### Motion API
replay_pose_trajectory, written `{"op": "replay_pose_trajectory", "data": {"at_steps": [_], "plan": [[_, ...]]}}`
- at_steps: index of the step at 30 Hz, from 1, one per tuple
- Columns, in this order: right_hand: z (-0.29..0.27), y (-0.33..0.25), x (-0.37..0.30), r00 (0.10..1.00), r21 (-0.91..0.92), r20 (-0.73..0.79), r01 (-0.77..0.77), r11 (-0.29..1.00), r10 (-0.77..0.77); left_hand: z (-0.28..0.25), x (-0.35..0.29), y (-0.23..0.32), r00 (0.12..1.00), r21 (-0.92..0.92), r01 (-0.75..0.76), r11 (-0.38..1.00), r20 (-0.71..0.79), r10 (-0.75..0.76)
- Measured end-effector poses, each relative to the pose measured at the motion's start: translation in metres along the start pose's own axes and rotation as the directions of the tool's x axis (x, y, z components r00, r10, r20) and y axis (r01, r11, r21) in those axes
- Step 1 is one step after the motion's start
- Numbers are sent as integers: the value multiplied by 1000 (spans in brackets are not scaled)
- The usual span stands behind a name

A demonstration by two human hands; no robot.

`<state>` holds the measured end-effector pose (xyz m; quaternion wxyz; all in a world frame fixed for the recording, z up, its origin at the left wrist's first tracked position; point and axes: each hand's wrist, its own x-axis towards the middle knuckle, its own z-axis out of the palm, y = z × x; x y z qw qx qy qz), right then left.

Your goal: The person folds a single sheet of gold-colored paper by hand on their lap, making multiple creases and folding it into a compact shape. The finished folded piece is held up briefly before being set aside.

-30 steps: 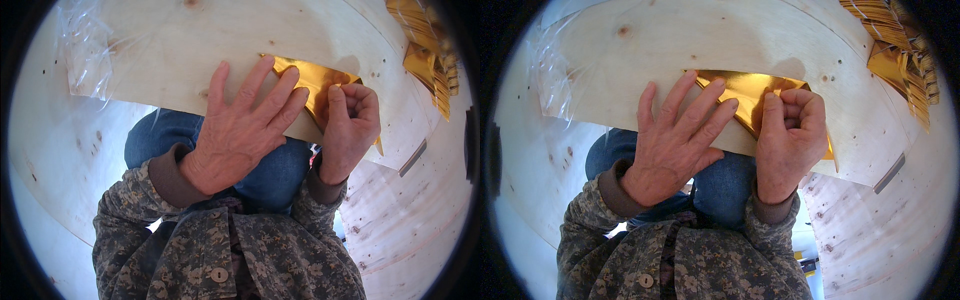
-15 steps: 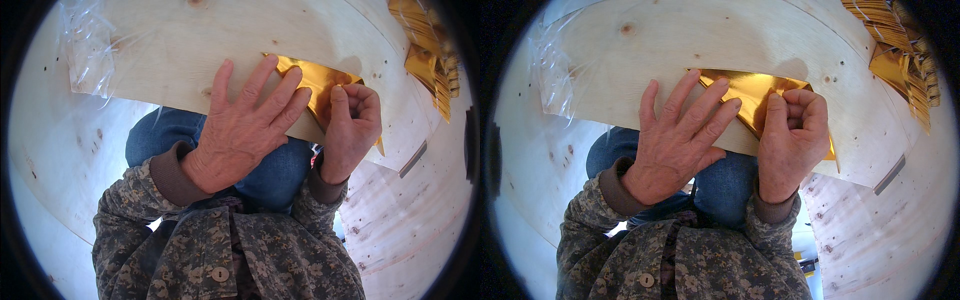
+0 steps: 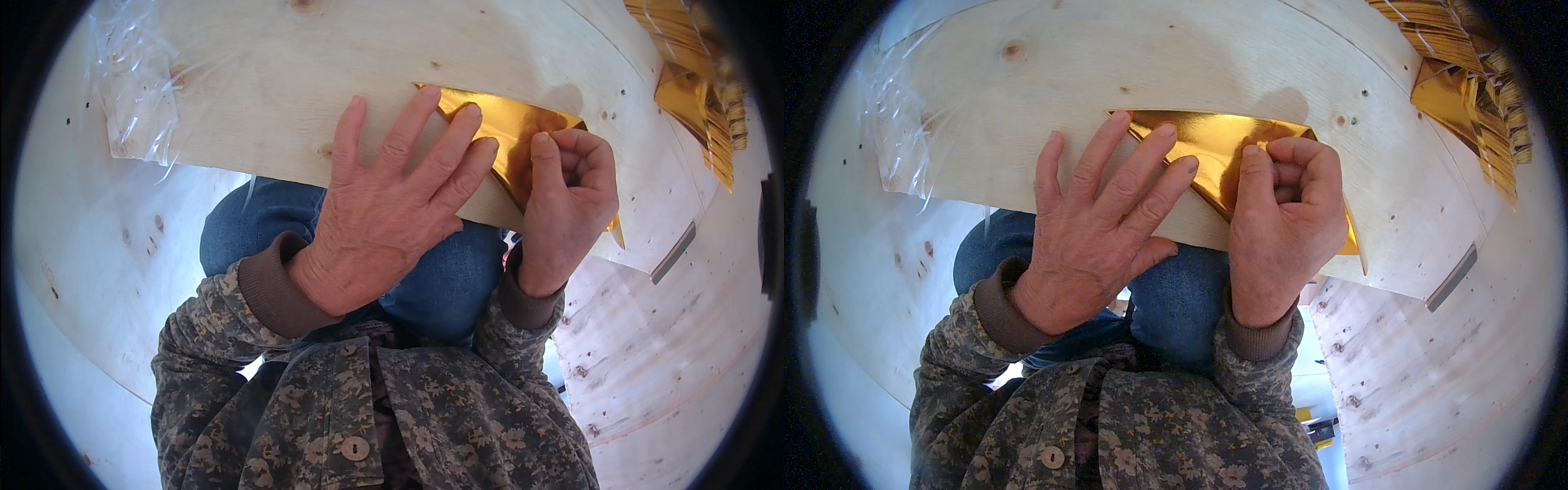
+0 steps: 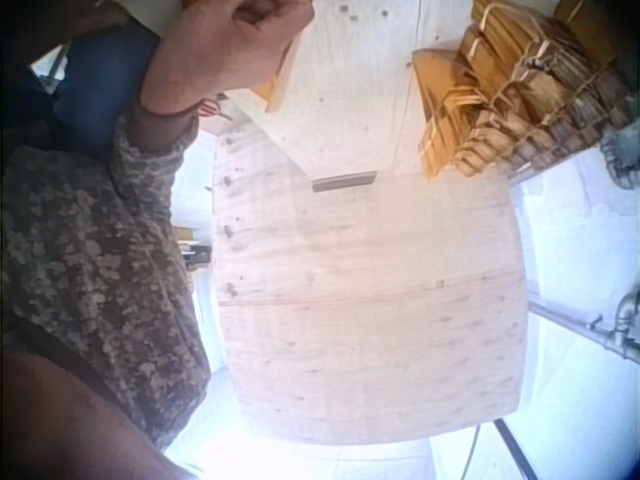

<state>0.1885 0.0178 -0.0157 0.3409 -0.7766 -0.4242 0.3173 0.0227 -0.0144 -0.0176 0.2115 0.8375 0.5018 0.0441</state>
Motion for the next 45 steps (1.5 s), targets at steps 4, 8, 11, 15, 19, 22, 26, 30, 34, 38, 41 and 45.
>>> {"op": "replay_pose_trajectory", "data": {"at_steps": [4, 8, 11, 15, 19, 22, 26, 30, 34, 38, 41, 45], "plan": [[1, 0, 1, 1000, -8, -12, 4, 1000, -4, 1, -1, 0, 1000, 1, 0, 1000, -9, 0], [1, 0, 1, 1000, -53, -21, 17, 998, -19, 0, -1, 0, 1000, -3, -4, 1000, -8, 4], [1, -1, 1, 1000, -72, -25, 17, 997, -19, -1, 0, -1, 1000, -10, -6, 1000, -7, 6], [1, -2, 1, 1000, -85, -27, 11, 996, -14, -2, 0, 0, 1000, -35, 4, 999, -15, -4], [3, -3, 2, 1000, -31, -28, 2, 1000, -3, 0, -1, 0, 999, -12, -4, 1000, -39, 4], [2, -3, 0, 1000, -11, -17, -1, 1000, 1, 3, -2, -1, 998, 25, -16, 1000, -53, 17], [2, 1, 1, 1000, 23, -12, -11, 1000, 11, 10, -4, -2, 996, 94, -25, 995, -83, 33], [1, 9, 5, 996, -68, -26, 80, 994, -82, 19, -5, -2, 993, 116, -44, 992, -104, 56], [-1, 13, 8, 994, -196, -27, 97, 976, -105, 25, -5, -5, 987, 158, -49, 986, -143, 72], [-3, 9, 6, 974, -313, -44, 197, 929, -222, 22, -7, -7, 983, 210, -66, 975, -152, 100], [-7, 4, 0, 938, -355, -23, 315, 880, -345, 21, -7, -8, 976, 213, -85, 973, -178, 124], [-12, 5, -30, 690, -558, -101, 558, 615, -717, 24, -8, -9, 968, 184, -98, 978, -210, 136]]}}
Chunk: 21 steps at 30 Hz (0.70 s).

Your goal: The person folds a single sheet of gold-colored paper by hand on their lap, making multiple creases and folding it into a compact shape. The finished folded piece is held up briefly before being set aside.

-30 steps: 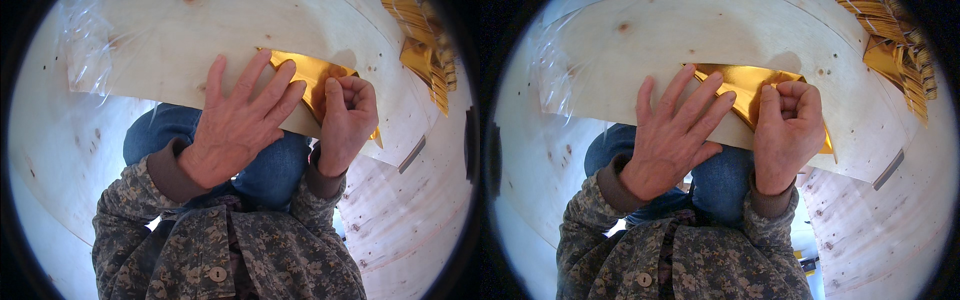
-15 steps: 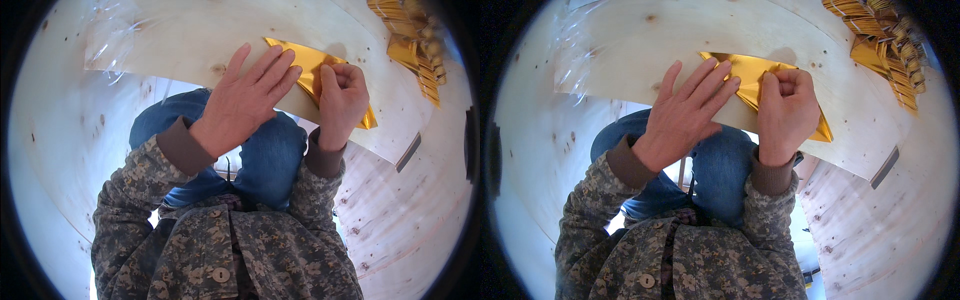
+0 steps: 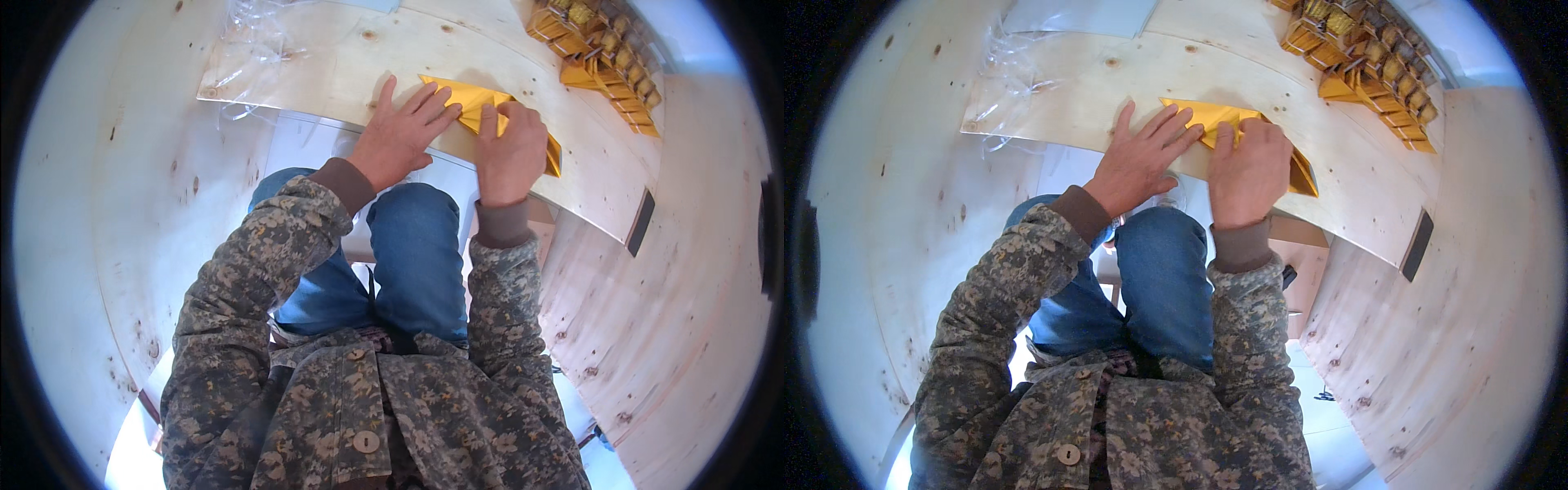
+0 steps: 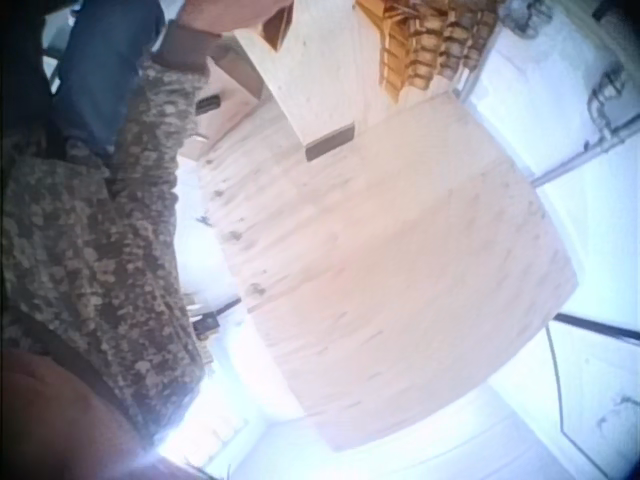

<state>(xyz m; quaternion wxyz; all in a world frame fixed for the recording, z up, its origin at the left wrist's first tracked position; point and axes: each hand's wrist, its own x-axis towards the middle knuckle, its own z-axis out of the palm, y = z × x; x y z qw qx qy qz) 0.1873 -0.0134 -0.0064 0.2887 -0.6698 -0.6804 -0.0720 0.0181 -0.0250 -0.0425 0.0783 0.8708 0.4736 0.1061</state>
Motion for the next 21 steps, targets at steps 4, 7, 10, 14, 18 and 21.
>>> {"op": "replay_pose_trajectory", "data": {"at_steps": [4, 7, 10, 14, 18, 21], "plan": [[1, -30, -37, 971, 209, 123, 175, 962, -203, 9, 0, -8, 994, -13, -47, 999, -103, 46], [16, -50, -55, 963, 202, 209, 125, 971, -168, 15, -1, -13, 984, -136, -79, 988, -171, 55], [30, -56, -59, 965, 216, 233, 65, 974, -116, 16, -1, -18, 984, -118, -97, 988, -161, 77], [37, -57, -63, 976, 214, 205, 24, 976, -69, 17, 0, -19, 985, -54, -108, 993, -139, 99], [37, -60, -70, 965, 128, 257, -78, 989, 43, 17, 0, -18, 991, 130, -94, 987, -87, 106], [33, -59, -76, 964, 47, 251, -107, 993, 92, 17, 0, -17, 992, 154, -87, 984, -73, 99]]}}
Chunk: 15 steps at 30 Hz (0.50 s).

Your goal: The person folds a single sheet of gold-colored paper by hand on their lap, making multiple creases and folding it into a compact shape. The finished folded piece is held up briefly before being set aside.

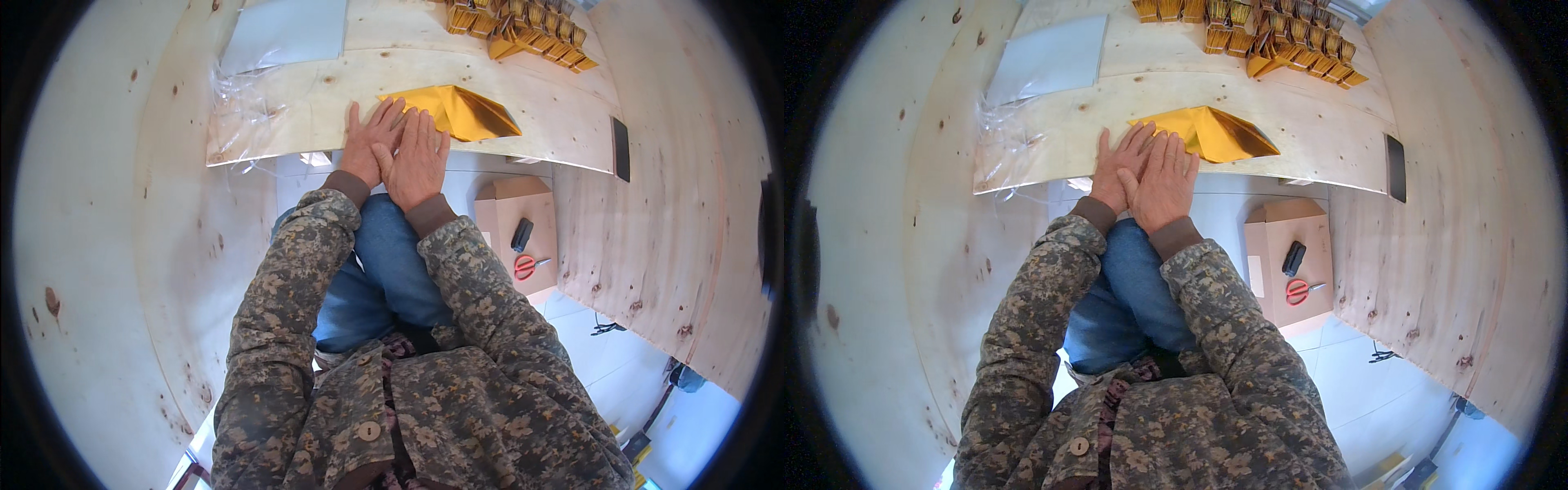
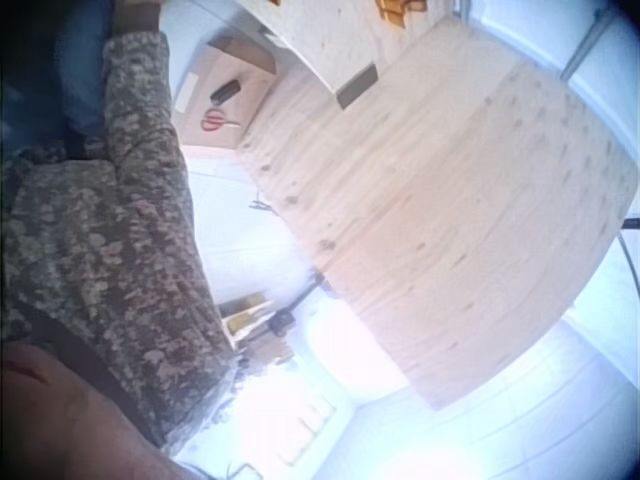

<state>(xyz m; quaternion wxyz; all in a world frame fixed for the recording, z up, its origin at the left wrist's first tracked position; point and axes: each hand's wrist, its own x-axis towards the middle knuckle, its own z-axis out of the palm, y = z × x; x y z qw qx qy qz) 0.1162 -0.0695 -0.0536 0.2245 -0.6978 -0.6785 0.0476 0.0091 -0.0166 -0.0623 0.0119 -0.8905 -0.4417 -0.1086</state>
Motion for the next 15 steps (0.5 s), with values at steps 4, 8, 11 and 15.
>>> {"op": "replay_pose_trajectory", "data": {"at_steps": [4, 8, 11, 15], "plan": [[-10, 5, -13, 997, -90, 7, -73, 993, 74, -4, 0, 3, 998, -102, -1, 995, -56, -5], [-21, 20, -30, 998, -189, 6, -54, 980, 56, -11, -1, 5, 1000, -141, 19, 990, 0, -19], [-25, 25, -32, 999, -231, 44, -21, 973, 32, -15, 0, 7, 999, -139, 45, 989, 14, -43], [-36, 33, -19, 994, -174, 108, -11, 985, 30, -16, 4, 10, 997, -103, 66, 992, 36, -63]]}}
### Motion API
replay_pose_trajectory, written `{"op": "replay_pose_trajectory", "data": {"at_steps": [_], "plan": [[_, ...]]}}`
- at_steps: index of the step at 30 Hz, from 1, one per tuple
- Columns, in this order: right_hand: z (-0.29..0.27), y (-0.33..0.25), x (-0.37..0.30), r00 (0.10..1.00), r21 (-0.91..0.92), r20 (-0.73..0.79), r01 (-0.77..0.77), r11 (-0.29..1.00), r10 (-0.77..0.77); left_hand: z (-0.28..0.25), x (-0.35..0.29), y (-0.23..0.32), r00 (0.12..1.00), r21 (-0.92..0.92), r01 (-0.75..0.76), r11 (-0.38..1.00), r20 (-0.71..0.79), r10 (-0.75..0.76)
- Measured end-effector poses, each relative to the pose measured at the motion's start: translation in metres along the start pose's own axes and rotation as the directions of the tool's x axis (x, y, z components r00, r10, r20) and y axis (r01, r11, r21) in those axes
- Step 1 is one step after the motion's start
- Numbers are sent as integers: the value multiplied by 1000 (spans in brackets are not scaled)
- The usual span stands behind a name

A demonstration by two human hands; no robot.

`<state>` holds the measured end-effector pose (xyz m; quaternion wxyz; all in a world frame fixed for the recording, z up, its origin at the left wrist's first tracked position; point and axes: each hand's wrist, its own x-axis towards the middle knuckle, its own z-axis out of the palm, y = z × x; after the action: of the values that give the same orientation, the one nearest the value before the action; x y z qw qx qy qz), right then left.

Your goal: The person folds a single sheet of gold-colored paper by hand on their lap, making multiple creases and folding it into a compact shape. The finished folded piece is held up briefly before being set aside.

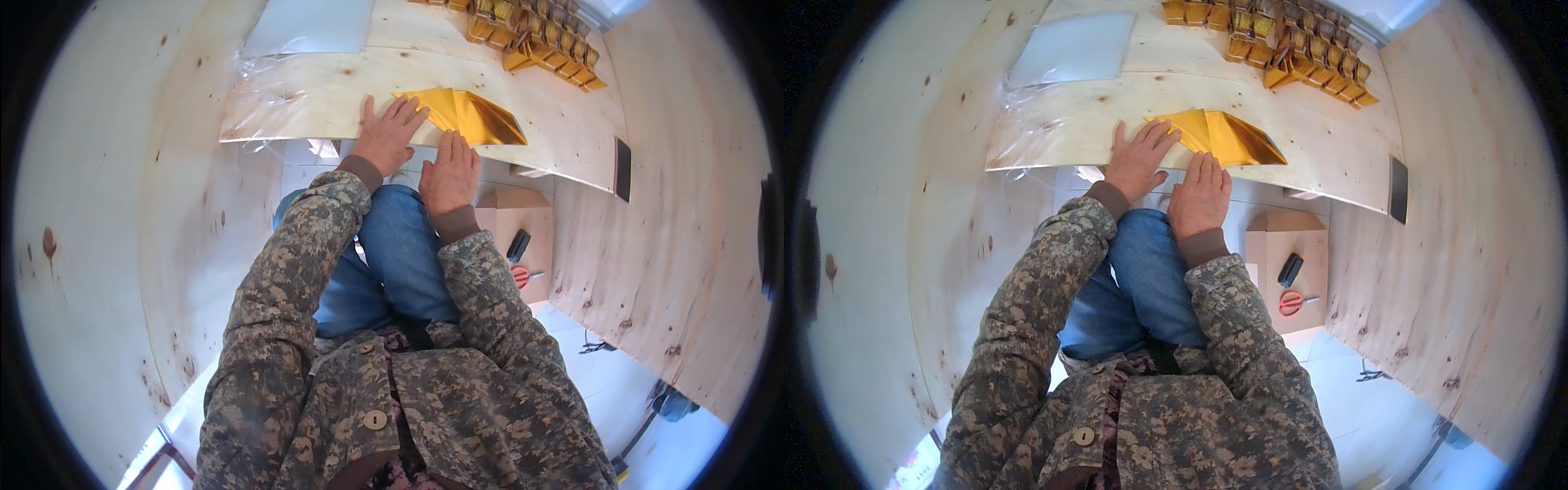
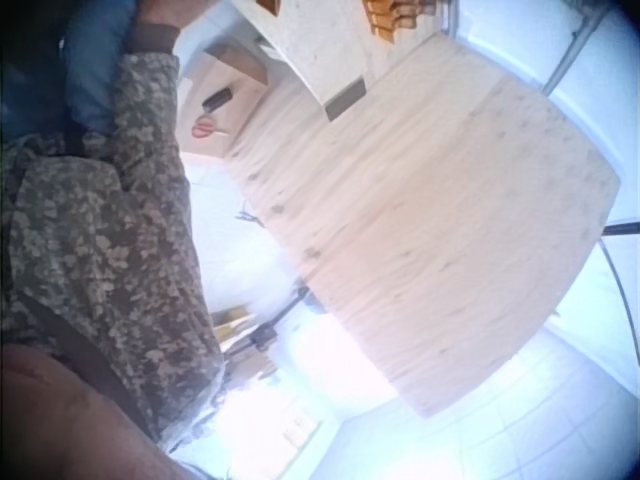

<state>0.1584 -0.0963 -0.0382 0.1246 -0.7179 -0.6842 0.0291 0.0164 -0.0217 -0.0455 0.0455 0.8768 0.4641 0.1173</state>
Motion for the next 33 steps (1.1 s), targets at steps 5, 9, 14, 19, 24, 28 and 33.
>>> {"op": "replay_pose_trajectory", "data": {"at_steps": [5, 9, 14, 19, 24, 28, 33], "plan": [[-14, 16, 9, 993, 15, 114, 38, 999, -39, 5, 0, -1, 999, 11, -4, 1000, -40, 5], [-8, 23, 6, 979, -155, -39, 192, 969, -201, 8, 0, -2, 998, 36, -16, 999, -68, 19], [-1, 34, 8, 972, -35, 28, 233, 972, -232, 2, 0, -1, 995, 11, -21, 1000, -92, 22], [-4, 41, 9, 970, -60, 39, 243, 968, -241, -8, 0, 11, 994, -24, -85, 996, -73, 83], [-5, 39, 9, 977, -35, 60, 208, 978, -205, -5, -4, 30, 980, -204, -198, 959, -39, 194], [-4, 39, 9, 979, -43, 52, 199, 979, -196, -1, -2, 33, 986, -202, -151, 968, 45, 163], [4, 42, 6, 972, -73, -39, 228, 971, -231, 0, -6, 28, 1000, -107, -27, 994, 13, 29]]}}
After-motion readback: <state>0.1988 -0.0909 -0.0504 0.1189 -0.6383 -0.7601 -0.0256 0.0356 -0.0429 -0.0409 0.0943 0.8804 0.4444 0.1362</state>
